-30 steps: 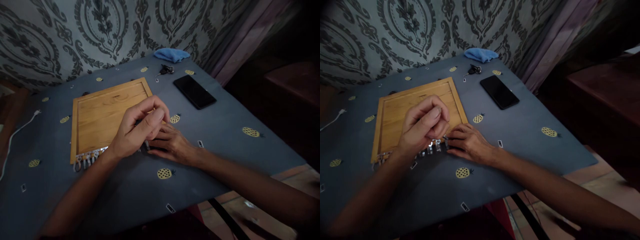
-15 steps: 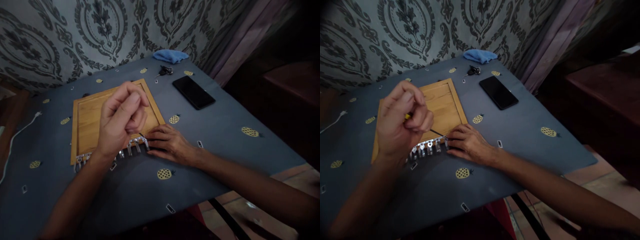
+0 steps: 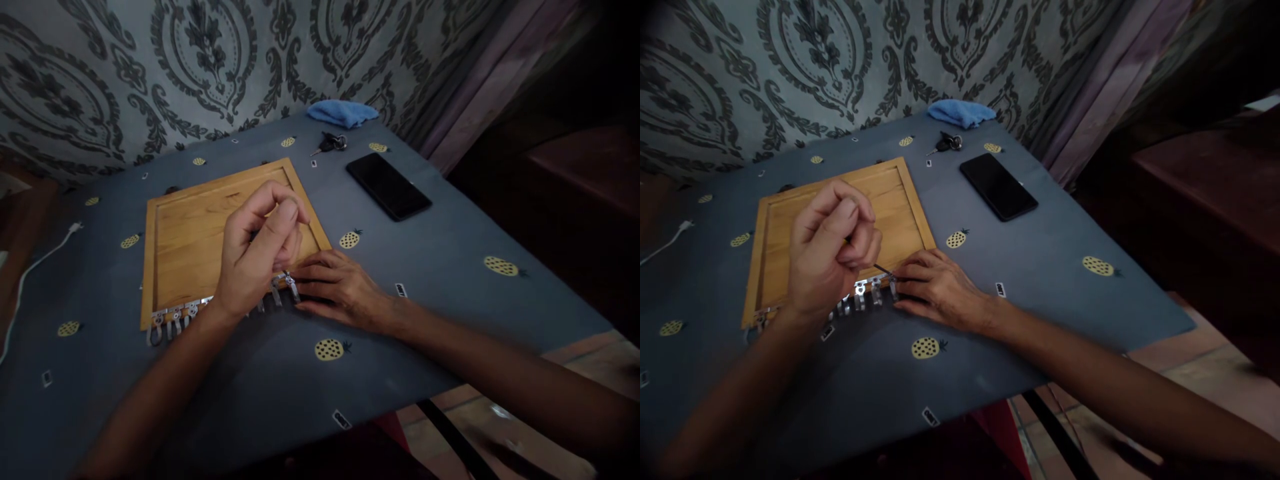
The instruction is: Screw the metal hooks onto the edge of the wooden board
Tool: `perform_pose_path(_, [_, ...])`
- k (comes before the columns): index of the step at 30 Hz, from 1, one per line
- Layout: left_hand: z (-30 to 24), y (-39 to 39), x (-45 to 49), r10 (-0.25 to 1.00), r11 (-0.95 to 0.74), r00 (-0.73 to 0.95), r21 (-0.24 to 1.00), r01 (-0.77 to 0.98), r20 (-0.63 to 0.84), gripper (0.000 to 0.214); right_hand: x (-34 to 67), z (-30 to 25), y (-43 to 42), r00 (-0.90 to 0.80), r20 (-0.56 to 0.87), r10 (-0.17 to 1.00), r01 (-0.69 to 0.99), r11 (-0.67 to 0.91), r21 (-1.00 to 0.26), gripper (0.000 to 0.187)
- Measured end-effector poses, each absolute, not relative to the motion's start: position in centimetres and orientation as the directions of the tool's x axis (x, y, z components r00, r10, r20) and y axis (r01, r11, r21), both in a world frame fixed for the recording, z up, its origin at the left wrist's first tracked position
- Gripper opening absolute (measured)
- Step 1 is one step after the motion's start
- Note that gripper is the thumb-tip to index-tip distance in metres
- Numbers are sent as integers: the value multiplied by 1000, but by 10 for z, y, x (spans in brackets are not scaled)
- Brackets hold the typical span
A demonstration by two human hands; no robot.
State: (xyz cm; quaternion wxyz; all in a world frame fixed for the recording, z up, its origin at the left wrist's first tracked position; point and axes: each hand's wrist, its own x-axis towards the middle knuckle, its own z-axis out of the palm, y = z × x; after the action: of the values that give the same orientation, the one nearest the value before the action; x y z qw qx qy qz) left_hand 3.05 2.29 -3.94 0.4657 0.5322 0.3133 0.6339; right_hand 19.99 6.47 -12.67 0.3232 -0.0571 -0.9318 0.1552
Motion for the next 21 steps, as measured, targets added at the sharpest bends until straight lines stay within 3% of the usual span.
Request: perform_pose_path(21, [-44, 22, 32, 925, -366, 51, 917, -157, 378, 25, 199, -128, 65, -779, 586, 225, 17, 941, -339, 25])
